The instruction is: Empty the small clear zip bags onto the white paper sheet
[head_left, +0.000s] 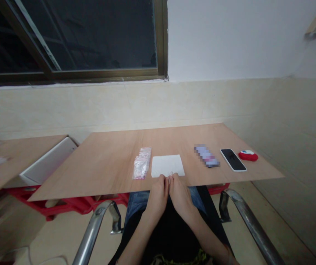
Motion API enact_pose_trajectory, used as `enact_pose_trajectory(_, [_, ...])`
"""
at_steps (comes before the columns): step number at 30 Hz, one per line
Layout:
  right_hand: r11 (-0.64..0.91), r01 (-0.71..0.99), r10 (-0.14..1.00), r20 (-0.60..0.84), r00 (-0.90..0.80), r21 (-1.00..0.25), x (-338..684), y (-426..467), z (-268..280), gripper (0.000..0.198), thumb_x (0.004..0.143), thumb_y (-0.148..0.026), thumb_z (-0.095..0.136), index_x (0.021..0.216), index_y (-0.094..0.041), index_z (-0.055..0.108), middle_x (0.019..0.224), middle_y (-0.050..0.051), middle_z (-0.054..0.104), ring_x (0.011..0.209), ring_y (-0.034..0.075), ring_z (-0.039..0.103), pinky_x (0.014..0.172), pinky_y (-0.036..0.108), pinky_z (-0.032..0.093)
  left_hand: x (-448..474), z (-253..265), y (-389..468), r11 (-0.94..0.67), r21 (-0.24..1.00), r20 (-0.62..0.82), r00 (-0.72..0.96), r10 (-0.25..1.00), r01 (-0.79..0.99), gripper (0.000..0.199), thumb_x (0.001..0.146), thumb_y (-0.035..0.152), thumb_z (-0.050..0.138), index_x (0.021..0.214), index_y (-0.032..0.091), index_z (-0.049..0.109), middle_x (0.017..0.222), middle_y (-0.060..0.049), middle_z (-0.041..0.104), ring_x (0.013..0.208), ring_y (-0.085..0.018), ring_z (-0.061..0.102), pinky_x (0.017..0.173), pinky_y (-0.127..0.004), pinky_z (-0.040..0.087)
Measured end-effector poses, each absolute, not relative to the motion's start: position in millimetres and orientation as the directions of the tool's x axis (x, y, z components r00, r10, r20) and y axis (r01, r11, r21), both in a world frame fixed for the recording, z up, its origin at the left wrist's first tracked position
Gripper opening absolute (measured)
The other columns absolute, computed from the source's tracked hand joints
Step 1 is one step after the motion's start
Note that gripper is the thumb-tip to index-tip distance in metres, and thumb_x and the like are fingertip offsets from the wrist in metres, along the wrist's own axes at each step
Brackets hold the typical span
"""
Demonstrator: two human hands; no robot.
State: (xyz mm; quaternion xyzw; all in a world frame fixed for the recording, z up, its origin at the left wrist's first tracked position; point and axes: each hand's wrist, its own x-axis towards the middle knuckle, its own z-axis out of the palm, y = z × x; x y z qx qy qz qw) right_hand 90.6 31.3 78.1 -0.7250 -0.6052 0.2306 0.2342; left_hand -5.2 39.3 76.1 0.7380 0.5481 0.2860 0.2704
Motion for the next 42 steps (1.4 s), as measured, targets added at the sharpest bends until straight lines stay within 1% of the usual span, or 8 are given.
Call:
enact_pose_trajectory(13, [-0.24,0.832,0.97,-0.091,0.225,-0.5,95,29,81,0.028,0.094,-0.024,0.026,0.096,-0.013,0.052,0.09,0.015,0.065,0.086,0.023,0.063,0.069,0.029,0.041,-10,65,47,-0.19,0.527,0.088,0.17,0.982,0.828,0.022,0.092,0.027,0.026,0.081,0.017,0.043,0.067,-0.007,0.058,0.064,-0.02,0.058,0.054,-0.026,0.033])
enact_pose_trajectory(20, [-0.159,0.856,0.987,-0.073,0.141,-0.491,104,30,80,0.029,0.094,-0.022,0.026,0.094,-0.014,0.054,0.089,0.014,0.066,0.086,0.022,0.063,0.069,0.027,0.041,-15,57,50,-0.336,0.643,0.202,0.271,0.941,0.688,0.014,0.089,0.025,0.033,0.083,0.018,0.044,0.07,-0.002,0.055,0.064,-0.015,0.055,0.059,-0.025,0.041])
enact_pose_trajectory(24, [-0.115,0.857,0.993,-0.07,0.092,-0.502,103,29,78,0.03,0.094,-0.021,0.026,0.096,-0.014,0.055,0.09,0.012,0.066,0.086,0.021,0.063,0.067,0.027,0.041,-15,57,50,-0.443,0.621,0.259,0.364,0.895,0.646,0.02,0.085,0.012,0.032,0.084,0.017,0.052,0.096,-0.008,0.058,0.084,-0.017,0.057,0.075,-0.03,0.045])
enact_pose_trajectory(27, [-0.097,0.856,0.995,-0.07,0.071,-0.507,100,27,80,0.03,0.093,-0.02,0.026,0.098,-0.014,0.055,0.091,0.012,0.066,0.085,0.022,0.064,0.065,0.028,0.042,-16,55,51,-0.456,0.592,0.248,0.389,0.888,0.664,0.033,0.082,0.005,0.031,0.099,0.016,0.057,0.12,-0.013,0.051,0.108,-0.02,0.052,0.089,-0.035,0.042])
enact_pose_trajectory(32, [-0.051,0.81,0.999,-0.03,0.041,-0.584,96,25,79,0.028,0.092,-0.019,0.028,0.098,-0.014,0.055,0.092,0.013,0.065,0.085,0.023,0.063,0.066,0.029,0.043,-16,63,49,-0.398,0.458,0.153,0.371,0.916,0.795,0.034,0.082,0.012,0.039,0.111,0.017,0.057,0.127,-0.014,0.049,0.111,-0.025,0.051,0.092,-0.04,0.039])
enact_pose_trajectory(37, [-0.085,0.533,0.995,-0.04,0.095,-0.842,98,30,63,0.023,0.087,-0.032,0.043,0.097,-0.015,0.053,0.081,0.009,0.063,0.075,0.02,0.062,0.068,0.03,0.046,-19,73,47,-0.36,0.358,0.178,0.316,0.932,0.862,0.042,0.082,0.014,0.043,0.121,0.021,0.052,0.132,-0.012,0.046,0.115,-0.027,0.047,0.094,-0.043,0.035])
enact_pose_trajectory(40, [-0.25,0.124,0.967,-0.24,0.087,-0.96,97,32,57,0.055,0.079,-0.043,0.054,0.125,-0.018,0.034,0.091,0.008,0.061,0.066,0.018,0.061,0.059,0.031,0.049,-22,70,52,-0.361,0.349,0.226,0.296,0.928,0.865,0.045,0.083,0.013,0.041,0.126,0.023,0.049,0.134,-0.012,0.043,0.119,-0.026,0.044,0.097,-0.043,0.033])
enact_pose_trajectory(42, [-0.374,-0.178,0.927,-0.373,-0.042,-0.91,97,34,58,0.064,0.076,-0.046,0.057,0.128,-0.021,0.029,0.095,0.007,0.06,0.066,0.017,0.061,0.057,0.031,0.049,-23,65,57,-0.368,0.351,0.25,0.292,0.923,0.861,0.049,0.082,0.011,0.041,0.129,0.026,0.046,0.135,-0.01,0.042,0.12,-0.025,0.043,0.098,-0.043,0.032])
